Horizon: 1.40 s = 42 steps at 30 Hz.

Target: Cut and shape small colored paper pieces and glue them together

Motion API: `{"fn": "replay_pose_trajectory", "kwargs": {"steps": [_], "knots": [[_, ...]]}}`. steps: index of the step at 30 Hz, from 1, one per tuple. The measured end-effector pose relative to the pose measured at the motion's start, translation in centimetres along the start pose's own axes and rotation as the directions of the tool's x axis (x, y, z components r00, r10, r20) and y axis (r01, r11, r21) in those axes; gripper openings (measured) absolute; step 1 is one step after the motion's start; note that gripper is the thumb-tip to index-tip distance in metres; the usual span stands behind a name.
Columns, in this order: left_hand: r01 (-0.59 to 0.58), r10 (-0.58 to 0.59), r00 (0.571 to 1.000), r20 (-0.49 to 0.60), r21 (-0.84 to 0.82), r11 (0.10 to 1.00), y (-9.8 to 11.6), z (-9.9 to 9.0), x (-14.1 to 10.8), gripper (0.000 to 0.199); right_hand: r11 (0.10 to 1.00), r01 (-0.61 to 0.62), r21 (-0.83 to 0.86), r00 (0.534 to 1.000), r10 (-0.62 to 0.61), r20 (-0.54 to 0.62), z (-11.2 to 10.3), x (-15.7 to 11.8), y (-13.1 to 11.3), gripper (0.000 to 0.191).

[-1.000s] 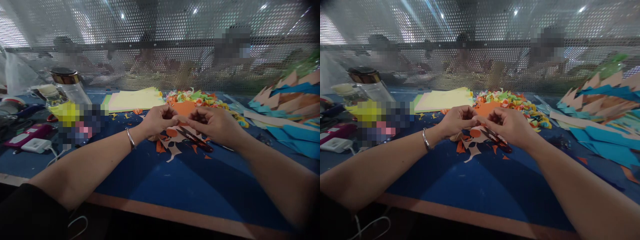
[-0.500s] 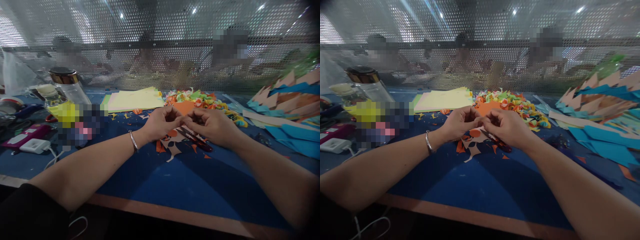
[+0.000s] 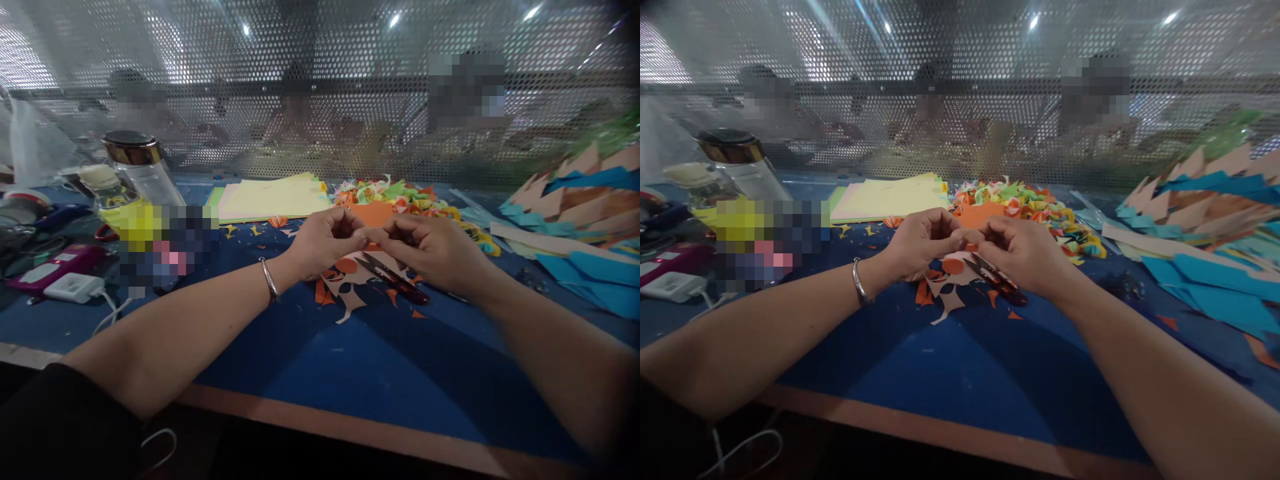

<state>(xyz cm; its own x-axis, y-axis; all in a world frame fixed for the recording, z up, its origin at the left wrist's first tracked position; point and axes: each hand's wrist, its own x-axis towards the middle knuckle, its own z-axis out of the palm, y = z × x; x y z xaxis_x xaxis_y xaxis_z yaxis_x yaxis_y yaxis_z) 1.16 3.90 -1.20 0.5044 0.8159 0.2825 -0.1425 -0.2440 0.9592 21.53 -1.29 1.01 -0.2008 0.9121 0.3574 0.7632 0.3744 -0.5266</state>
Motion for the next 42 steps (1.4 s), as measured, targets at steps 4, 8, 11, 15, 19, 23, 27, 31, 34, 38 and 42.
{"fn": "replay_pose_trajectory", "kwargs": {"steps": [4, 8, 11, 15, 19, 23, 27, 31, 34, 38, 42], "knots": [[0.019, -0.018, 0.999, -0.041, 0.040, 0.999, 0.2, -0.3, 0.0, 0.022, 1.000, -0.005, -0.029, 1.000, 0.005, -0.005, -0.2, 0.2, 0.6, 0.022], [0.062, -0.055, 0.993, -0.100, 0.076, 0.995, 0.3, -0.7, 0.3, 0.020, 0.997, -0.048, -0.059, 0.999, 0.046, -0.029, -0.3, 0.3, 0.9, 0.021], [-0.020, 0.035, 0.989, -0.145, 0.107, 0.994, 0.4, -0.8, 0.5, 0.014, 0.997, -0.047, -0.064, 0.999, 0.046, -0.016, -0.4, 0.3, 0.8, 0.019], [-0.096, 0.105, 0.992, -0.064, 0.121, 0.988, 0.4, -0.6, 0.2, 0.027, 0.997, 0.028, -0.072, 0.999, -0.026, 0.038, -0.2, 0.3, 0.4, 0.019], [-0.035, 0.024, 0.997, 0.076, 0.144, 0.989, 0.1, -0.2, -0.2, 0.034, 0.991, 0.100, -0.086, 0.993, -0.094, 0.070, 0.2, 0.2, 0.1, 0.023], [0.063, -0.082, 0.988, 0.129, 0.144, 0.988, 0.2, -0.1, -0.2, 0.022, 0.989, 0.116, -0.092, 0.989, -0.106, 0.104, 0.4, 0.2, 0.1, 0.022], [0.145, -0.158, 0.980, 0.118, 0.111, 0.983, 0.5, -0.2, -0.2, 0.016, 0.994, 0.057, -0.097, 0.996, -0.050, 0.077, 0.2, 0.2, 0.5, 0.024], [0.229, -0.230, 0.973, -0.005, -0.071, 0.971, 0.7, 0.0, -0.3, 0.019, 0.993, -0.009, -0.114, 0.999, 0.003, -0.052, -0.1, 0.2, 1.1, 0.019], [0.280, -0.304, 0.949, -0.089, -0.212, 0.936, 0.9, 0.3, -0.3, 0.019, 0.995, 0.037, -0.091, 0.995, -0.045, -0.092, -0.1, 0.1, 0.8, 0.013], [0.324, -0.403, 0.900, -0.165, -0.364, 0.873, 1.3, 0.7, -0.3, 0.022, 0.982, 0.157, -0.102, 0.984, -0.164, -0.067, 0.3, -0.4, -0.4, 0.014], [0.355, -0.455, 0.878, -0.148, -0.438, 0.826, 1.6, 1.0, -0.3, 0.023, 0.953, 0.241, -0.186, 0.965, -0.256, -0.059, 0.7, -0.6, -1.1, 0.019]]}}
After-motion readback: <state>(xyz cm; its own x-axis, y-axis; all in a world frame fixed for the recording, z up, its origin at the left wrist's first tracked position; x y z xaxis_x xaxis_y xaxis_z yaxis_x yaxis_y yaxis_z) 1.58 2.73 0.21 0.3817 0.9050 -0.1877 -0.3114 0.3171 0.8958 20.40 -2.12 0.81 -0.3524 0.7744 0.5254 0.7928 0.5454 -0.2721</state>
